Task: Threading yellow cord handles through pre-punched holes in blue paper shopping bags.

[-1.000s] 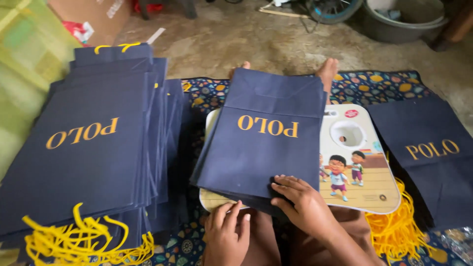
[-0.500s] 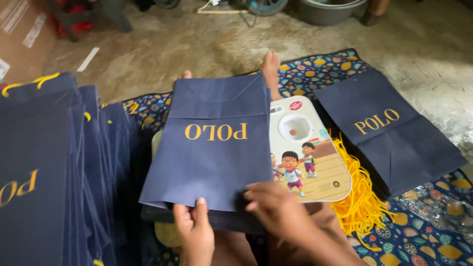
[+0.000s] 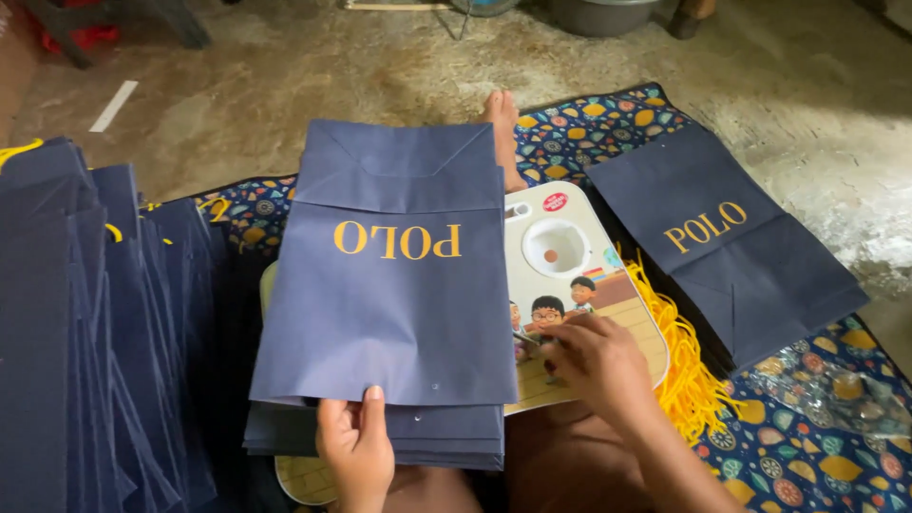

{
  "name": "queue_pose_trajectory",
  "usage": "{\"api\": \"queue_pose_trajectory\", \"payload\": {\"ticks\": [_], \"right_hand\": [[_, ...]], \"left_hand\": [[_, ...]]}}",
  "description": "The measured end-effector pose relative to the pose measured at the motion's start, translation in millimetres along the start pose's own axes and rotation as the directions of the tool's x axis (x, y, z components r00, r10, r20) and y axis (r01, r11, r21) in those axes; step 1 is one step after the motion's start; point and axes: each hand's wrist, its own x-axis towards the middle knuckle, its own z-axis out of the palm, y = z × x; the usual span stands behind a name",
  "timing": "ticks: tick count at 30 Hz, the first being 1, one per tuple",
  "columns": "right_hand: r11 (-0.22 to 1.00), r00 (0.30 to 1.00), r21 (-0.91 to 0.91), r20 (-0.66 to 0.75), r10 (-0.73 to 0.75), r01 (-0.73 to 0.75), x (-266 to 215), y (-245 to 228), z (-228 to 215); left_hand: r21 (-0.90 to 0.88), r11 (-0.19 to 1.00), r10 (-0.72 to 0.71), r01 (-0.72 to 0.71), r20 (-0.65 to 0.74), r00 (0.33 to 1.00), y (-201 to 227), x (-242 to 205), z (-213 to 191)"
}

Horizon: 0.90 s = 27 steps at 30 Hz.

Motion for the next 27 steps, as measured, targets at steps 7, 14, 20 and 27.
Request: {"api": "queue_pose_trajectory", "payload": {"ticks": [7, 14, 20, 27], "right_hand": [[0.994, 0.993, 0.020, -0.050, -0.105, 0.106, 7, -12, 27], [0.897, 0.985, 0.415, -0.002, 0.170, -0.154, -2, -48, 39], [0.871, 0.982, 0.476, 0.070, -0.174, 0.120, 13, -144, 51], [0.886, 0.959, 0.403, 0.063, -0.277, 0.230, 18, -171, 66]], "left_hand": [[0.047, 0.997, 0.056, -0.056, -0.003, 0.998, 10, 1, -1], [0.019, 0.991, 0.132, -0.131, -0.040, 0.990, 19, 2, 0], [0.070, 0.990, 0.126, -0.122, -0.059, 0.990, 14, 0, 0], [0.051, 0.988, 0.147, -0.144, -0.051, 0.988, 16, 3, 0]]}}
